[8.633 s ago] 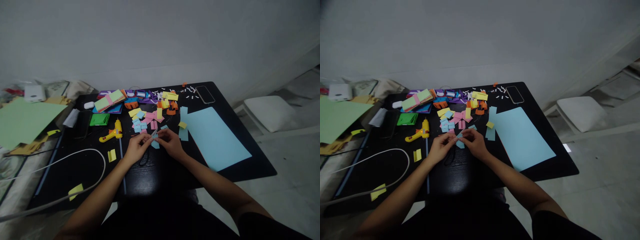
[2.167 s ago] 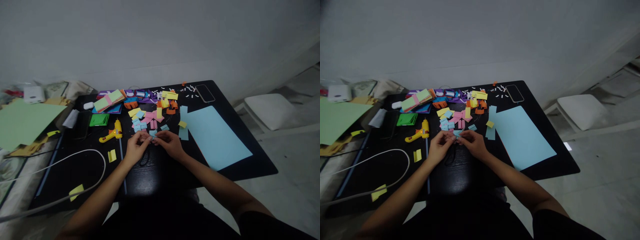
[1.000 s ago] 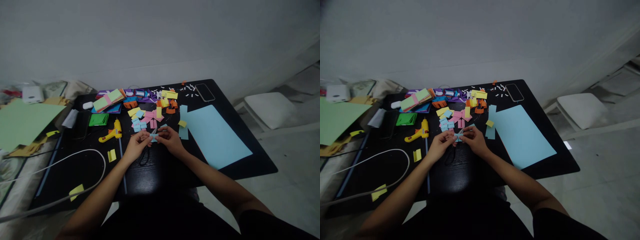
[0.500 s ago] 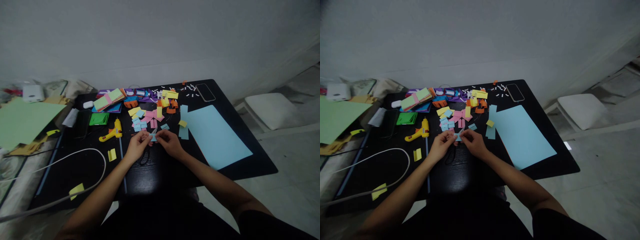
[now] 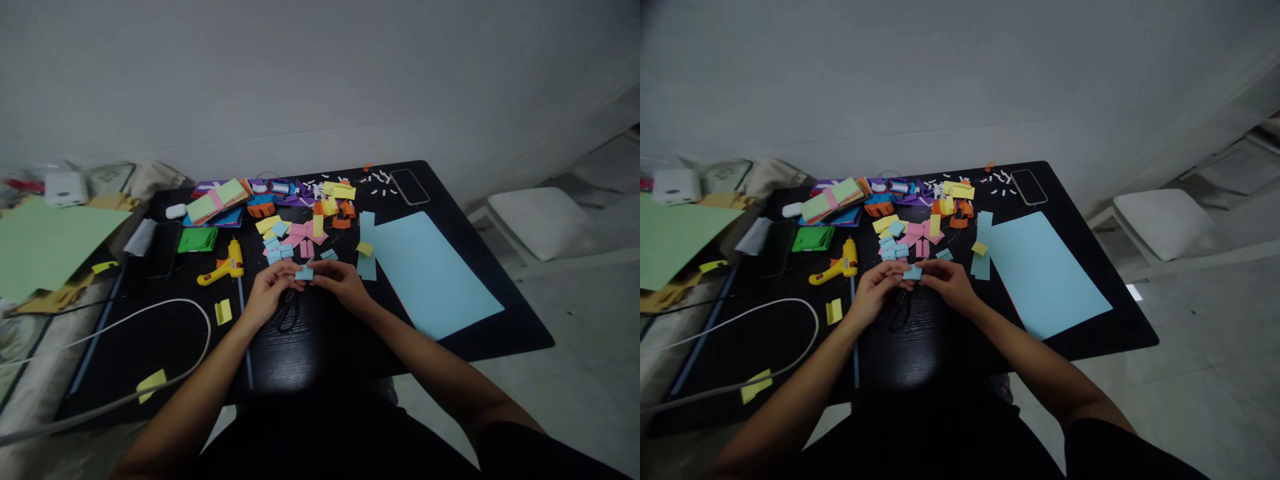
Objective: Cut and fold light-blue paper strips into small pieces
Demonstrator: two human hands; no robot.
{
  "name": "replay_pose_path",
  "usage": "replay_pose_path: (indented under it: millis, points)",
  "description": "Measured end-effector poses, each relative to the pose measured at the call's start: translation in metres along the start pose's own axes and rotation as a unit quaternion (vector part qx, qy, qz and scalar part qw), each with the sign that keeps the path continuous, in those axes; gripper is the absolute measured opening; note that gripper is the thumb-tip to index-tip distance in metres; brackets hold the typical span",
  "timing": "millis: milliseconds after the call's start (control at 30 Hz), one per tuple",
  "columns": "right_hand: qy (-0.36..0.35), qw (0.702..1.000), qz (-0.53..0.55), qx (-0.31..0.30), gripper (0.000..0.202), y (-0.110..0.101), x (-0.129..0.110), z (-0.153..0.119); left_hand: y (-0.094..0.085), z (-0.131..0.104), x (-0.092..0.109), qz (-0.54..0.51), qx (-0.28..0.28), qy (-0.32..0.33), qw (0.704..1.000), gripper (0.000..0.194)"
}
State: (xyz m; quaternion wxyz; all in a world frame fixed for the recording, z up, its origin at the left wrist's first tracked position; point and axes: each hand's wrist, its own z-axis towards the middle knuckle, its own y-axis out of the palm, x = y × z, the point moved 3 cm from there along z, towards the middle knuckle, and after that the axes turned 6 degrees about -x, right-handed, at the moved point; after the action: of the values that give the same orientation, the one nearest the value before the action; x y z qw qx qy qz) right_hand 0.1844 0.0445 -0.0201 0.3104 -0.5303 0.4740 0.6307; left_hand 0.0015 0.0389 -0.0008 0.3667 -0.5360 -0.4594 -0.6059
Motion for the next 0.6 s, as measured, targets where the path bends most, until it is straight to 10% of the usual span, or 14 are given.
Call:
replay_pose_path:
  millis: [600]
  points:
    - [-0.027,0.997,-0.060,0.026,0.025,0.0050,0.0027,-0.0034,0.0011,-0.0018,0.0030,0.012,-0.016,0.010,1.000,0.027]
